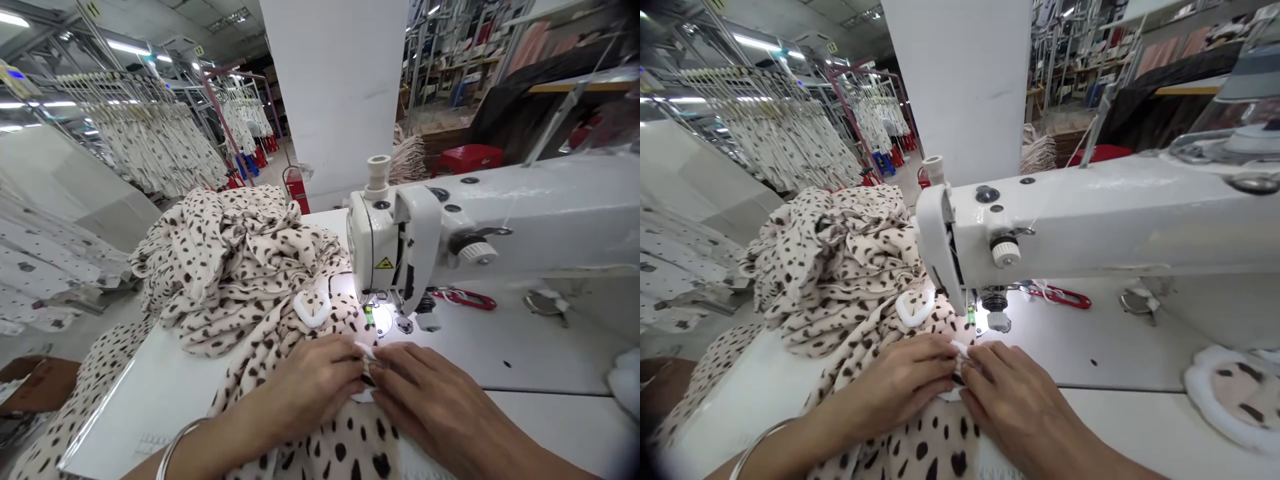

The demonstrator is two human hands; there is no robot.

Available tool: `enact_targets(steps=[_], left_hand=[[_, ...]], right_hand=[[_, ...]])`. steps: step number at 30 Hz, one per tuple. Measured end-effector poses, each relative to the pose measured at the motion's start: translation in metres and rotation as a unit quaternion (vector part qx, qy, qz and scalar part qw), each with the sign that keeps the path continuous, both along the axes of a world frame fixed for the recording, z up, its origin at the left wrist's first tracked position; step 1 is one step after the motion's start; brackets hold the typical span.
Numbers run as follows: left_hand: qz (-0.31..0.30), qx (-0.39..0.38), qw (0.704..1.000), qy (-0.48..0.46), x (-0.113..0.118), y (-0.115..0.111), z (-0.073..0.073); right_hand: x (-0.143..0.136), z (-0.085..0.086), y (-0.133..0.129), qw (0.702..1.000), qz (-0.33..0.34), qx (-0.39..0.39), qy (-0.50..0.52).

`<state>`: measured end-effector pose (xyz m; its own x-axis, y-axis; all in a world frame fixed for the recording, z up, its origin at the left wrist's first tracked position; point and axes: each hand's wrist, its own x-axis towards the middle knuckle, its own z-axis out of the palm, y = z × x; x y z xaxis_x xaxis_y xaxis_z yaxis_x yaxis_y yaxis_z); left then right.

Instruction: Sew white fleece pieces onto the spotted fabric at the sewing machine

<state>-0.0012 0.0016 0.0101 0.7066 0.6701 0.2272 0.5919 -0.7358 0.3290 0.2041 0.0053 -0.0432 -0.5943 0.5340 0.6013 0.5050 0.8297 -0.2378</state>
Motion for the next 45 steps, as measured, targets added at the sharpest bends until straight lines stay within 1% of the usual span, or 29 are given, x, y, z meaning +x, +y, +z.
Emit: enact_targets(steps=[2,4,5,7,9,11,13,16,19,26,34,36,41,45], left_hand=[[-0.007,0.043,0.999,-0.004,0.001,0.000,-0.008],[-0.017,0.071,0.997,-0.002,0.001,0.000,-0.011],[-0.019,0.079,0.997,-0.005,0.001,0.000,-0.012],[-0.016,0.078,0.997,-0.016,0.001,0.001,-0.013],[-0.011,0.067,0.997,-0.024,0.000,0.001,-0.013],[-0.004,0.050,0.998,-0.024,-0.002,0.001,-0.015],[0.006,0.038,0.999,-0.020,-0.003,0.000,-0.016],[0.016,0.038,0.999,-0.020,-0.004,0.000,-0.018],[0.014,0.049,0.998,-0.031,-0.004,0.000,-0.018],[0.014,0.058,0.998,-0.038,-0.004,0.003,-0.019],[0.014,0.059,0.997,-0.041,-0.004,0.002,-0.019],[0.011,0.064,0.997,-0.044,-0.003,0.002,-0.020],[0.001,0.086,0.995,-0.050,-0.004,0.003,-0.021],[-0.001,0.090,0.995,-0.049,-0.003,0.004,-0.020]], right_hand=[[0.005,0.002,0.003,0.999,0.017,-0.044,0.000],[0.013,0.006,0.010,0.994,0.041,-0.101,-0.008],[0.018,0.008,0.014,0.992,0.042,-0.117,-0.008],[0.028,0.014,0.024,0.994,0.014,-0.106,0.002],[0.036,0.019,0.032,0.997,-0.041,-0.064,0.021],[0.041,0.019,0.037,0.996,-0.072,-0.043,0.018],[0.041,0.017,0.037,0.996,-0.067,-0.053,-0.007],[0.036,0.010,0.032,0.996,-0.030,-0.079,-0.042],[0.032,0.005,0.027,0.995,-0.011,-0.089,-0.041],[0.030,0.007,0.022,0.993,0.012,-0.115,-0.028],[0.025,0.002,0.023,0.988,-0.002,-0.151,-0.010],[0.024,0.003,0.023,0.985,-0.002,-0.174,-0.005],[0.024,0.008,0.021,0.956,-0.017,-0.294,-0.005],[0.023,0.011,0.020,0.947,-0.023,-0.322,0.000]])
